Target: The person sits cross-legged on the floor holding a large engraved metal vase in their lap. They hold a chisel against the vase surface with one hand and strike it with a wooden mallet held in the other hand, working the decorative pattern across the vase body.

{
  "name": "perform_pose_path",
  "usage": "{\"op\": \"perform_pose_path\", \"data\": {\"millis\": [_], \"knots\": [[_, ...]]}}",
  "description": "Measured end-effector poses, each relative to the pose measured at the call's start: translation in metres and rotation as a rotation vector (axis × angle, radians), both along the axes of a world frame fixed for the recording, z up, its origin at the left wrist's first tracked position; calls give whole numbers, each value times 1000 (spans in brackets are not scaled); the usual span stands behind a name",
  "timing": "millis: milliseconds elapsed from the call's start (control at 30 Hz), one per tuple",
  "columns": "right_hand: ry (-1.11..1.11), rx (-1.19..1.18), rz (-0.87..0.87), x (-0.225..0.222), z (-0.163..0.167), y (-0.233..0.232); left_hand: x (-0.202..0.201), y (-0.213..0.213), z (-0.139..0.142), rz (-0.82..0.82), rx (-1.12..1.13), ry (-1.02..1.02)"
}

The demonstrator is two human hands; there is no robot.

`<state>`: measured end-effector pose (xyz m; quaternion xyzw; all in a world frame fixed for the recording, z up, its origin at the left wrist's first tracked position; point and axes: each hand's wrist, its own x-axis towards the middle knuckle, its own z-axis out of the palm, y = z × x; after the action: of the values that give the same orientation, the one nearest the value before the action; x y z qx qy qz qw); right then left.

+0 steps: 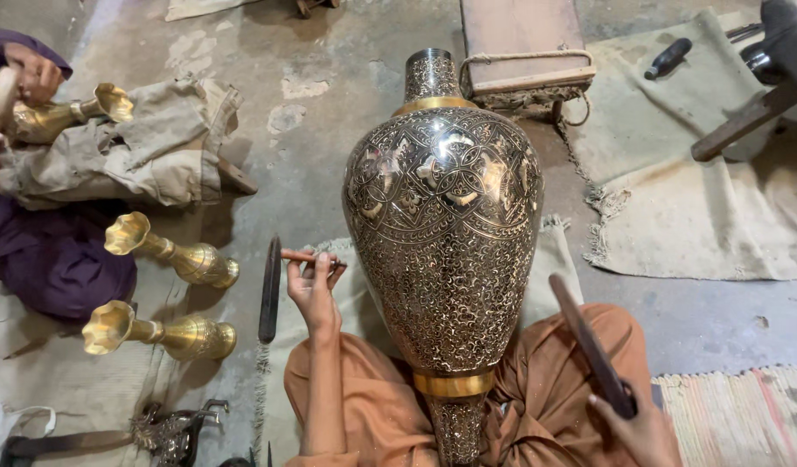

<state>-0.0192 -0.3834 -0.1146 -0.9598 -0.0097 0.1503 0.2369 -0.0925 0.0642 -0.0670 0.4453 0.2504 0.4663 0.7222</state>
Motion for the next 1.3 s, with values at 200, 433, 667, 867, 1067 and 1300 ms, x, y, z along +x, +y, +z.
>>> {"op": "perform_pose_path", "data": {"millis": [200, 433, 667, 867, 1067, 1300], "knots": [[-45, -397, 212, -18, -9, -8, 10, -2, -16, -30, -249, -22], [45, 273, 254, 35, 31, 30, 25, 9, -22, -66, -625, -149], [200, 939, 43, 109, 64, 126, 47, 5, -22, -287, -543, -137], [315, 1265, -108, 147, 83, 180, 61, -12, -27, -421, -493, -58], [358, 1376, -25, 157, 85, 207, 68, -28, -40, -553, -456, -31], [341, 1109, -217, 161, 62, 206, 64, -31, -69, -642, -404, -93]]}}
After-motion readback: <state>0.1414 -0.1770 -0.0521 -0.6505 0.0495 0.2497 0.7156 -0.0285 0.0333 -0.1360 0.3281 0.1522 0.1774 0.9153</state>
